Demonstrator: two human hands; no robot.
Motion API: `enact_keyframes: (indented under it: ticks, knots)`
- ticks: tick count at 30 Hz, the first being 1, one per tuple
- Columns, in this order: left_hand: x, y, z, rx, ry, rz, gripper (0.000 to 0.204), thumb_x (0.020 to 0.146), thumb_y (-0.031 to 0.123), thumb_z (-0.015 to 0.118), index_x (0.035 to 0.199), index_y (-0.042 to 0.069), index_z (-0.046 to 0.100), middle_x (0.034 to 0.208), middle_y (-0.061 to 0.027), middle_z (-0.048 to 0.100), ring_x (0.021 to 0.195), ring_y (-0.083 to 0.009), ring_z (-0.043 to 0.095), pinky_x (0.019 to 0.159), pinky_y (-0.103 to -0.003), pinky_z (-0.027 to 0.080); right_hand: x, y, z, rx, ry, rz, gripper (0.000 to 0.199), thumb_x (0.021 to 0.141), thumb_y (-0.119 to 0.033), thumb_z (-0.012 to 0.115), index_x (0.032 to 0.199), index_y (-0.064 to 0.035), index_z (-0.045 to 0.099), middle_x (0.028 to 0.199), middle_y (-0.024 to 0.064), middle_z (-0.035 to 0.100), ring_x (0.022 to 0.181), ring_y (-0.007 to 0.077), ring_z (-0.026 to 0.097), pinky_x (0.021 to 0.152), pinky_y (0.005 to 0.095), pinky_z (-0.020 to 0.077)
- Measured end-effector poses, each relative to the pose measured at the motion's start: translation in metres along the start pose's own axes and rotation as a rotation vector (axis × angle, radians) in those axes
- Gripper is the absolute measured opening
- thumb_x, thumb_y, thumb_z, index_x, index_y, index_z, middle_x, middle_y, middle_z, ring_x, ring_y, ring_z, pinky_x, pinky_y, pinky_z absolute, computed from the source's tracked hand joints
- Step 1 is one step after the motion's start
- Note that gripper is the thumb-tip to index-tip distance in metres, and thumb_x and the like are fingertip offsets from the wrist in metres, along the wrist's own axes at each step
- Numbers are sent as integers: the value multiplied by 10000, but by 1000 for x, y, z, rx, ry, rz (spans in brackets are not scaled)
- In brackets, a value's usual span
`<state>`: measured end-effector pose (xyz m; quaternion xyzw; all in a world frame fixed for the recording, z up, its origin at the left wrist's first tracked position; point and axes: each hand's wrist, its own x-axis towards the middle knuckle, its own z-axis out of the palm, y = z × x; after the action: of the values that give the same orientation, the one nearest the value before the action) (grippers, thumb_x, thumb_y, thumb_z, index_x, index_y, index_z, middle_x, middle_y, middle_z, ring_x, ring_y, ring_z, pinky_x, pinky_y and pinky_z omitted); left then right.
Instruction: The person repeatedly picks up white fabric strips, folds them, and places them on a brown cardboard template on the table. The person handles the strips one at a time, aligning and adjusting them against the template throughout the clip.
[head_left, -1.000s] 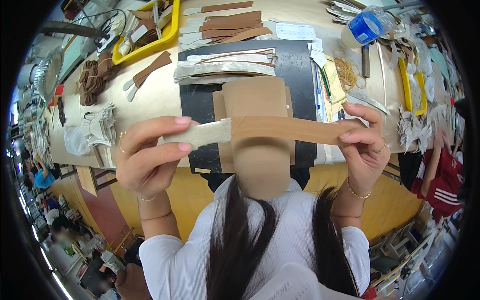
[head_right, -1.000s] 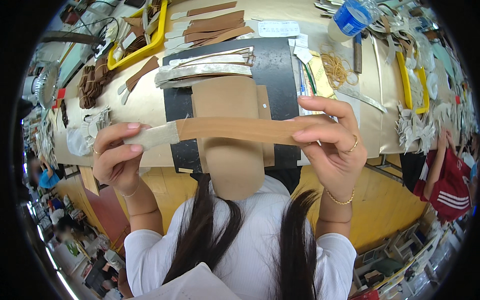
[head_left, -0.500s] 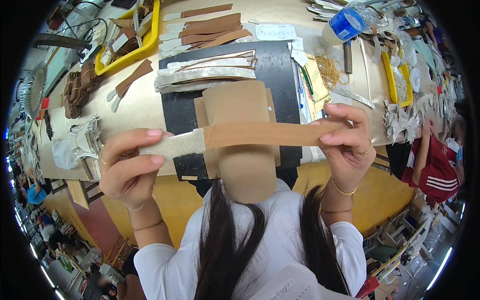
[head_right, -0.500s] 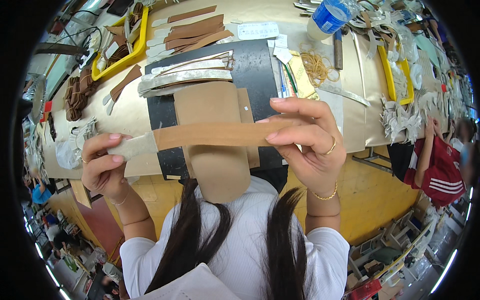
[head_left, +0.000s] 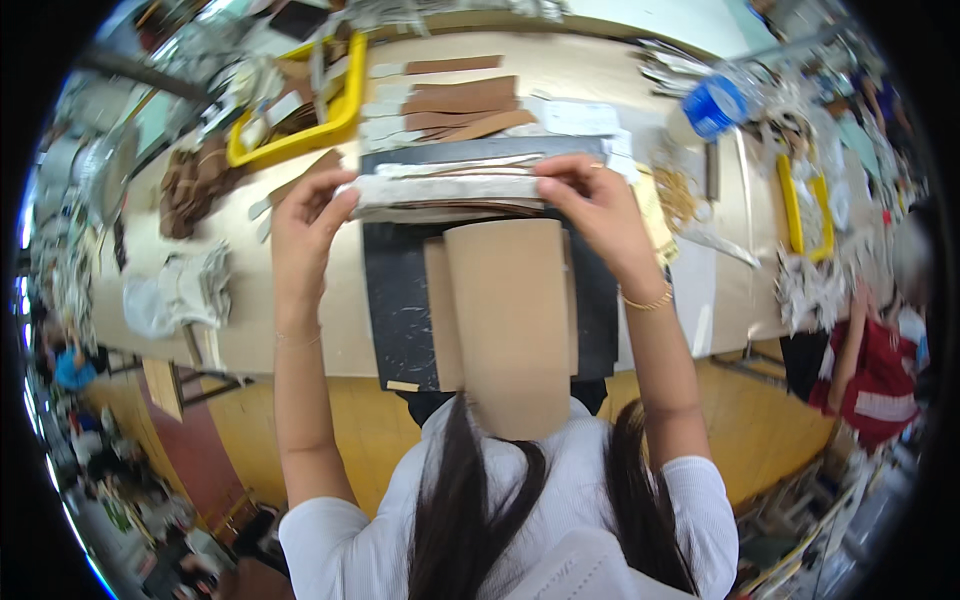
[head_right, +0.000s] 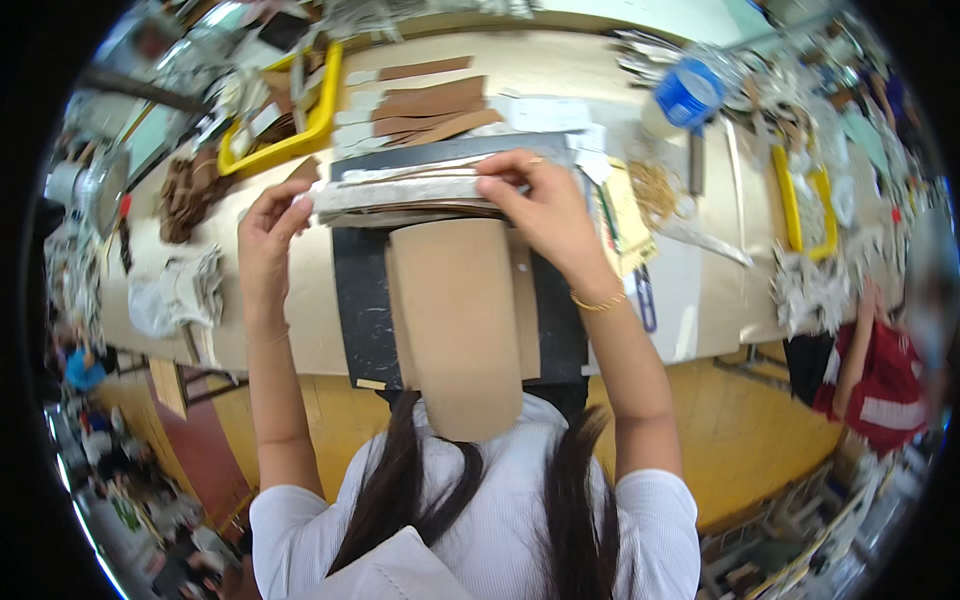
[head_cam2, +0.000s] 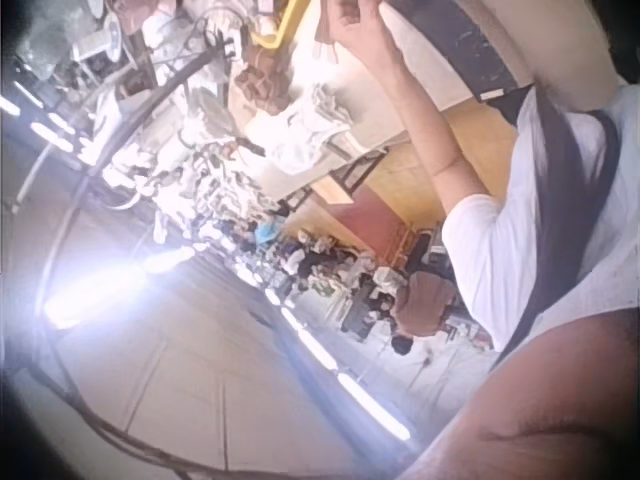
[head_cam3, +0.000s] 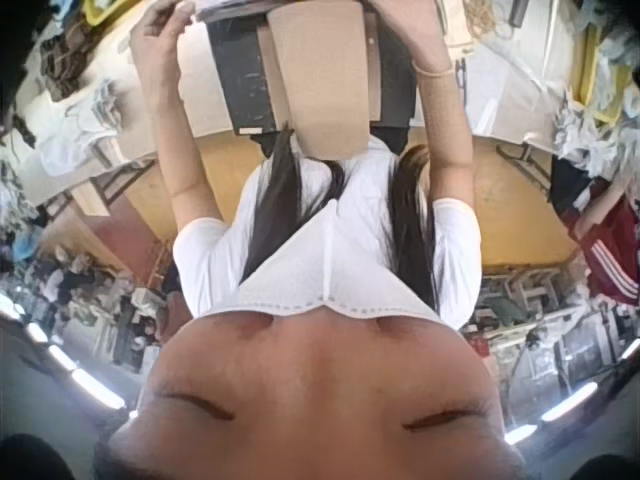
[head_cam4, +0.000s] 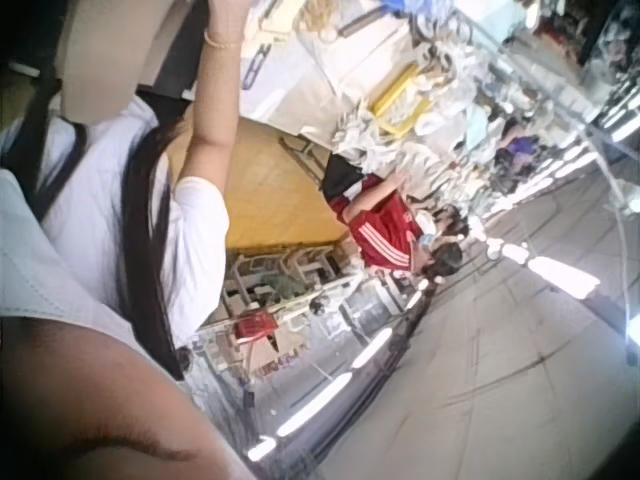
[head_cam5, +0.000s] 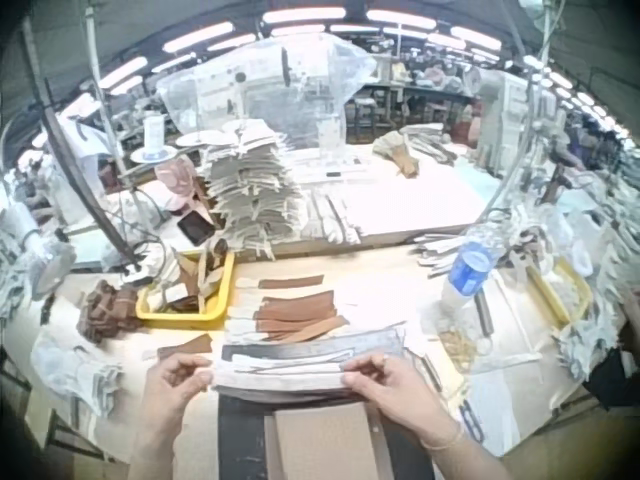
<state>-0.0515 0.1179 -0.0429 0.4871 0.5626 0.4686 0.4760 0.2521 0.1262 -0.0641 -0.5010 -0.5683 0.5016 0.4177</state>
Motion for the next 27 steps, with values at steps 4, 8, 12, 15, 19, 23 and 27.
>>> enact_keyframes:
  ticks: [4, 8, 12, 15, 19, 23, 27]
  knots:
    - [-9, -28, -16, 446, 87, 79, 269, 843, 159, 690, 1072, 23, 647, 1000, 6, 613, 789, -69, 478, 734, -212, 416, -15, 4, -11, -409, 169, -140, 223, 845, -184, 672, 1030, -62, 662, 943, 48, 621, 853, 169, 567, 759, 282, 468]
    - [-5, -50, -50, 261, 249, -25, 296, 852, 200, 681, 1098, 39, 649, 1011, 14, 611, 788, -61, 452, 711, -211, 379, -48, 42, -91, -717, 351, -102, 163, 832, -106, 656, 985, -53, 674, 984, 83, 626, 948, 217, 575, 814, 317, 466]
    - [-3, -66, -88, 290, 304, 6, 352, 853, 297, 674, 1090, 39, 646, 965, -1, 626, 789, -63, 491, 694, -212, 373, -86, 77, -170, -1172, 395, -32, 227, 817, -31, 621, 1039, -53, 662, 1039, 121, 622, 1022, 283, 572, 884, 358, 453]
    - [2, -65, -105, 331, 368, -25, 329, 858, 264, 662, 1103, 45, 647, 986, -31, 645, 851, -102, 556, 736, -241, 437, -104, 92, -189, -1214, 347, -13, 325, 812, 5, 600, 1131, -53, 624, 1070, 141, 608, 1045, 312, 561, 922, 371, 439]
    - [12, -91, -150, 618, 448, 39, 303, 844, 204, 661, 1079, 13, 655, 971, -119, 657, 807, -171, 613, 724, -289, 485, -106, 98, -190, -1155, 289, -11, 246, 782, 38, 608, 1024, -1, 595, 1072, 137, 595, 1002, 316, 572, 882, 381, 453]
    - [27, -97, -159, 912, 513, -58, 342, 825, 224, 680, 1099, 22, 652, 963, -192, 649, 830, -272, 640, 746, -348, 496, -104, 88, -185, -1209, 296, 21, 215, 796, 30, 610, 1006, 3, 570, 1008, 129, 590, 951, 312, 575, 839, 375, 449]
    - [70, -162, -215, 1217, 446, 20, 444, 783, 311, 716, 1102, 10, 648, 1041, -257, 633, 934, -354, 625, 840, -398, 475, -113, 72, -189, -1189, 305, 18, 184, 770, 69, 612, 942, 14, 574, 978, 130, 585, 916, 313, 574, 813, 372, 463]
